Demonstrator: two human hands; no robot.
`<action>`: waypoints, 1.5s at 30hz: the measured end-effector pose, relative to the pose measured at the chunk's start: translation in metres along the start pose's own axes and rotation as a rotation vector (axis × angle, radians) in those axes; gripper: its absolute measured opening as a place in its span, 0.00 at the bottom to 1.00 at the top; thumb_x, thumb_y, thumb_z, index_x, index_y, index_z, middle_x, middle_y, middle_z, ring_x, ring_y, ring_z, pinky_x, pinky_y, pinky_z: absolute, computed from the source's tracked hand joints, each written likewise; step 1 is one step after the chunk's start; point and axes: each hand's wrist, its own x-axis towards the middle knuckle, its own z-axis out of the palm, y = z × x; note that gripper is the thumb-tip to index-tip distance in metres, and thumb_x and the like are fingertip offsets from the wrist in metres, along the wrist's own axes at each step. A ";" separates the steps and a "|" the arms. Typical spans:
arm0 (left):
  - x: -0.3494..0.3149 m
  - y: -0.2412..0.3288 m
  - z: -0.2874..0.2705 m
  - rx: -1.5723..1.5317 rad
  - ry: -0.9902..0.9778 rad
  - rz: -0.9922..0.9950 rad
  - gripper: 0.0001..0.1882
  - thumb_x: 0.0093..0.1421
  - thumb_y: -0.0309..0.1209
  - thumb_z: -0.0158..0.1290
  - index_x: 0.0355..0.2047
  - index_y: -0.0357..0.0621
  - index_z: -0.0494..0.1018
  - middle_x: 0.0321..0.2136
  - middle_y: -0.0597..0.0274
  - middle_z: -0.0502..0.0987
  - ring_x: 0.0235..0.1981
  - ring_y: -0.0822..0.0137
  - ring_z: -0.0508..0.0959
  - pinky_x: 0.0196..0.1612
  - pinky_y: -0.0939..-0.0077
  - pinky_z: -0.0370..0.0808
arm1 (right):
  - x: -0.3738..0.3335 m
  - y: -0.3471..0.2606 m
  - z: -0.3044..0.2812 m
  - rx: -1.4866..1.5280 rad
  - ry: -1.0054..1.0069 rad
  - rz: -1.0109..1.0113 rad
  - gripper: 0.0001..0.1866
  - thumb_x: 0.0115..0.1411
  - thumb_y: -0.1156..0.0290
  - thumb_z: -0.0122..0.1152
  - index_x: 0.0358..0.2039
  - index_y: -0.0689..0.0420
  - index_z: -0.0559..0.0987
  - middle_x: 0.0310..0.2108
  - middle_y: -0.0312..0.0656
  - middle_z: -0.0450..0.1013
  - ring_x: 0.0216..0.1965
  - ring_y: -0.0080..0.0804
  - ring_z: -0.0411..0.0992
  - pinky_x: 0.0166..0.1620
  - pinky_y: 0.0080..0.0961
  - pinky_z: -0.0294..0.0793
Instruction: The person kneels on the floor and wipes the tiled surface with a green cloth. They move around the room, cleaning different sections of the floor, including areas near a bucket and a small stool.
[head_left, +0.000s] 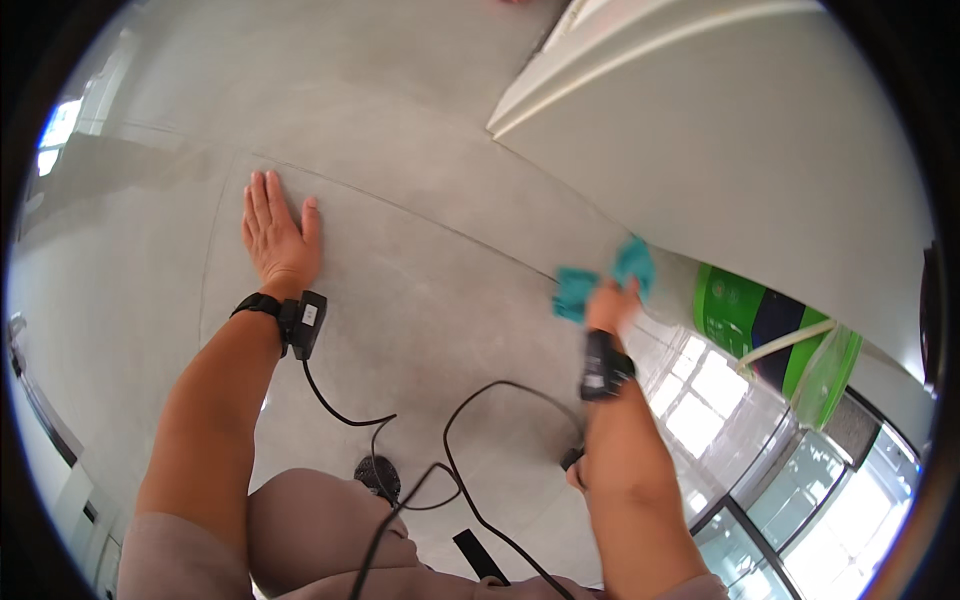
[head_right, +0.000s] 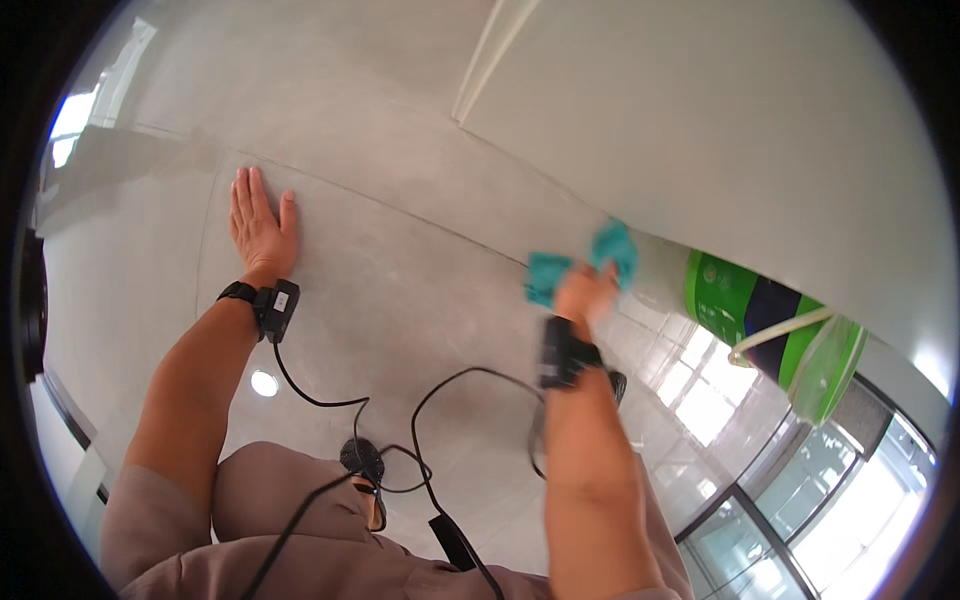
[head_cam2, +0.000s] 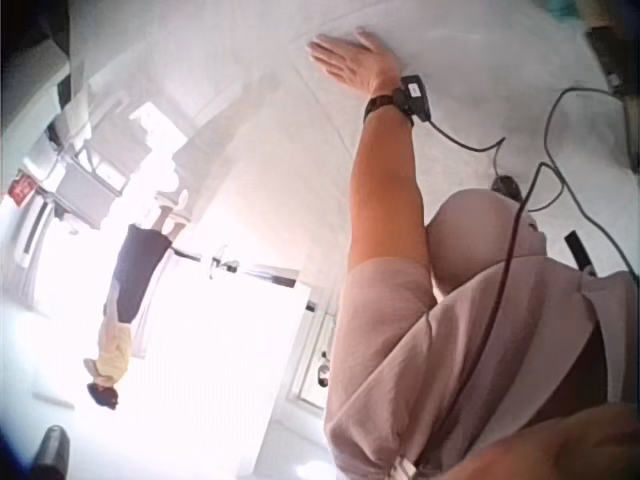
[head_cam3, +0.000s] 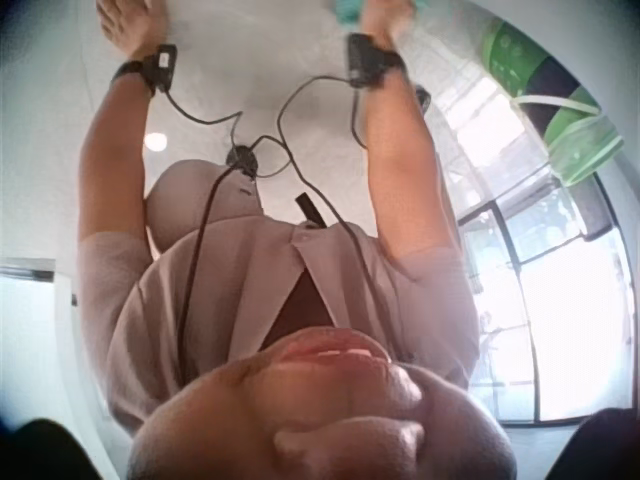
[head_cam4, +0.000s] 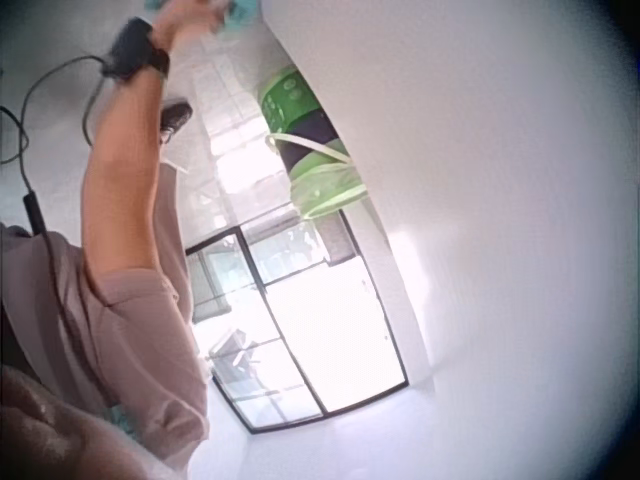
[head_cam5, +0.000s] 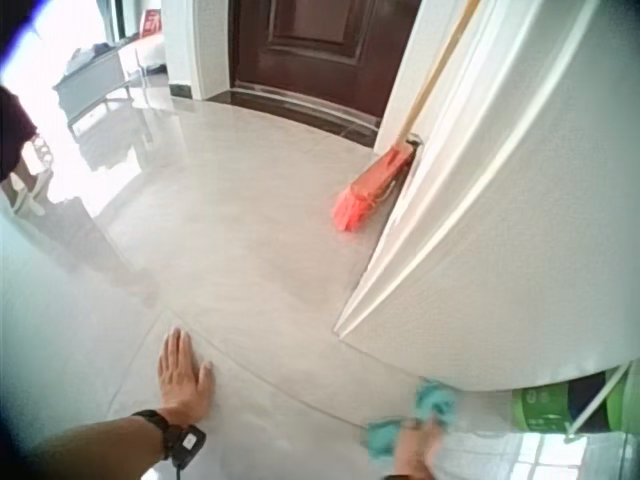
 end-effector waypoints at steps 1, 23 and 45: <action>-0.001 -0.001 0.001 -0.001 -0.026 -0.019 0.35 0.64 0.49 0.40 0.66 0.43 0.48 0.67 0.56 0.46 0.68 0.57 0.44 0.67 0.61 0.42 | -0.019 -0.032 0.017 -0.076 -0.050 -0.072 0.25 0.57 0.64 0.49 0.53 0.63 0.70 0.47 0.56 0.72 0.45 0.51 0.71 0.46 0.40 0.72; -0.004 0.003 -0.006 -0.038 -0.051 -0.017 0.37 0.63 0.48 0.41 0.66 0.44 0.46 0.68 0.55 0.44 0.68 0.55 0.44 0.67 0.60 0.43 | -0.090 -0.099 0.032 0.103 -0.384 -0.360 0.21 0.56 0.69 0.53 0.51 0.60 0.72 0.49 0.61 0.66 0.50 0.56 0.66 0.50 0.44 0.68; -0.008 0.002 0.000 -0.014 -0.040 -0.009 0.36 0.64 0.51 0.39 0.66 0.46 0.46 0.68 0.57 0.43 0.69 0.57 0.43 0.67 0.60 0.42 | -0.200 0.073 -0.064 -0.165 -0.523 -0.055 0.31 0.56 0.71 0.59 0.59 0.61 0.63 0.51 0.58 0.65 0.46 0.58 0.70 0.50 0.42 0.71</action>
